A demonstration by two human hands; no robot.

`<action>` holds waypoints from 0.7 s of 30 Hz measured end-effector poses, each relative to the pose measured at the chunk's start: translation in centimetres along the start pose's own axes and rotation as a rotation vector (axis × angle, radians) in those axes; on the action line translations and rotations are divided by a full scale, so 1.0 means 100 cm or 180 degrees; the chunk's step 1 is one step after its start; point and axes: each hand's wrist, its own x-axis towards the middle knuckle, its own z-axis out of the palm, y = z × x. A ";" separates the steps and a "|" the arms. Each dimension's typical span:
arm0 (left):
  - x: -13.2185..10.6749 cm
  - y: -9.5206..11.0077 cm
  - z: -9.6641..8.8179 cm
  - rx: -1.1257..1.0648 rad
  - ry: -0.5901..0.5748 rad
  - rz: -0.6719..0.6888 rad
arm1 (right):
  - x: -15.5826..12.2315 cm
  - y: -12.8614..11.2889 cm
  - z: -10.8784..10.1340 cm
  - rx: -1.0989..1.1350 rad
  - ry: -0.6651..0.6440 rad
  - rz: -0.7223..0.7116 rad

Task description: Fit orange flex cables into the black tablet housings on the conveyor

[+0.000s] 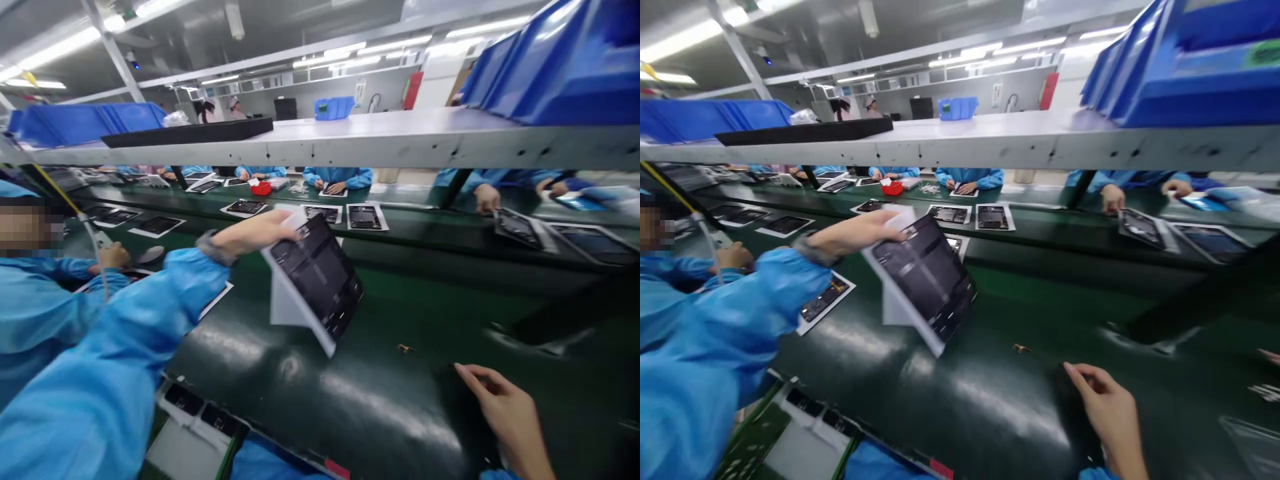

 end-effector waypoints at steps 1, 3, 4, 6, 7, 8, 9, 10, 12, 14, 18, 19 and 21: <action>0.032 0.001 0.032 -0.0182 -0.0281 -0.0052 | -0.001 -0.002 -0.003 -0.0022 -0.0017 -0.0030; 0.080 0.001 0.091 -0.0669 0.0150 -0.0032 | -0.003 -0.004 -0.006 0.0044 0.0001 -0.0037; 0.094 -0.002 0.116 -0.0779 0.0269 0.0031 | -0.003 -0.005 -0.007 0.0148 0.0019 -0.0039; 0.104 -0.011 0.155 -0.0983 0.0531 0.0143 | -0.004 -0.005 -0.007 0.0432 0.0066 -0.0047; 0.099 -0.018 0.169 -0.1062 0.0605 0.0190 | -0.004 -0.003 -0.006 0.0570 0.0085 -0.0052; 0.090 -0.027 0.182 -0.1150 0.0681 0.0218 | -0.003 -0.002 -0.005 0.0673 0.0115 -0.0049; 0.075 -0.037 0.192 -0.1236 0.0745 0.0232 | -0.003 -0.001 -0.004 0.0753 0.0188 -0.0047; 0.057 -0.049 0.202 -0.1329 0.0805 0.0207 | -0.003 0.001 -0.004 0.0825 0.0275 -0.0041; 0.010 -0.075 0.220 -0.1528 0.0920 0.0065 | -0.003 0.003 -0.004 0.0975 0.0445 -0.0056; -0.047 -0.099 0.237 -0.2094 0.1114 -0.0304 | -0.005 0.005 -0.005 0.1070 0.0516 -0.0084; -0.172 -0.131 0.271 -0.2625 0.1258 -0.1495 | -0.007 0.007 -0.009 0.1012 0.0679 -0.0111; -0.201 -0.135 0.278 -0.2718 0.1201 -0.1887 | -0.007 0.008 -0.011 0.0976 0.0715 -0.0118; -0.251 -0.141 0.291 -0.2854 0.0798 -0.2660 | -0.007 0.008 -0.013 0.0877 0.0703 -0.0158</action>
